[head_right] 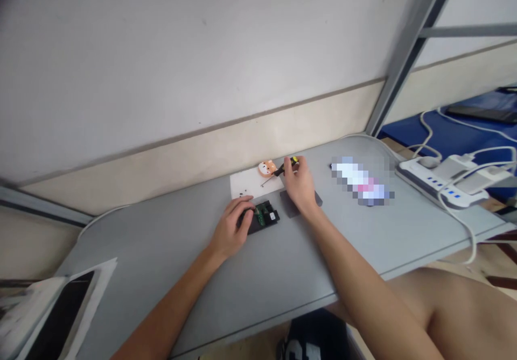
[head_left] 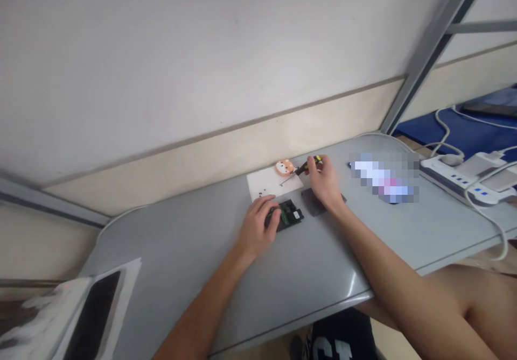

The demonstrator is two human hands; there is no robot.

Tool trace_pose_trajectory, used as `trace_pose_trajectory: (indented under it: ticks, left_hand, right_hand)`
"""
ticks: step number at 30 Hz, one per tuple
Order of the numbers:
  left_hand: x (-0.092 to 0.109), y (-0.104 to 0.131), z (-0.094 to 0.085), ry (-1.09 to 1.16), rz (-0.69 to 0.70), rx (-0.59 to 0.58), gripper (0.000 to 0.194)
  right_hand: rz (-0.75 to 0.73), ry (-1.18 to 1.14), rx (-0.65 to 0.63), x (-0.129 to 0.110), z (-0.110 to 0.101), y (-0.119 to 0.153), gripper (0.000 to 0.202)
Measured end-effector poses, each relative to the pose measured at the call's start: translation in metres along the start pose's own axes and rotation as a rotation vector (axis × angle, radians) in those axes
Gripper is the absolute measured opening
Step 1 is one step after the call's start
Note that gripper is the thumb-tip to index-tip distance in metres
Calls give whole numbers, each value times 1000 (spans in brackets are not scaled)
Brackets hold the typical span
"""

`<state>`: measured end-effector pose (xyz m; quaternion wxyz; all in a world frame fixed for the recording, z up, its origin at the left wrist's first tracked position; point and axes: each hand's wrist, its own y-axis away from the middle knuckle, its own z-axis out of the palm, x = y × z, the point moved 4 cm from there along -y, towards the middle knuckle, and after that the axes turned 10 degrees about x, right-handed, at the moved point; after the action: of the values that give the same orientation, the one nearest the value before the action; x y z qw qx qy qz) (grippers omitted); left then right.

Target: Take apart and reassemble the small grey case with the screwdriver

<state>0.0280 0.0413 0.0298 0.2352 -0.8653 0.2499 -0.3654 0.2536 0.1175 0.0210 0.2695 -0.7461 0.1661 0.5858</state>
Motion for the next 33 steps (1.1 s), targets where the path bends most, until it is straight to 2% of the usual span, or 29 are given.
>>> trace_pose_trajectory:
  ticks: [4,7,9,14,19,27,33]
  left_hand:
    - [-10,-3,-5,24,-76,150,24]
    - [-19,-4,-10,-28,-94,275,14]
    - [-24,-4,-12,-70,-90,310,13]
    - [-30,-4,-9,-135,-41,262,22]
    - [-31,-4,-6,-145,13,253,10]
    - [-33,-6,-9,-148,-19,278,5]
    - [-27,-5,-9,-149,44,267,10]
  right_hand:
    - [-38,-30,36,-3,-2,0,43]
    - [9,-93,12,-4,-1,1,43]
    - [49,-155,-31,-6,0,2,45]
    - [79,-233,-149,-15,5,11,46]
    - [85,-258,-217,-20,9,17,49]
    - [84,-310,-207,-21,8,18,46]
    - [94,-295,-211,-20,9,18,47]
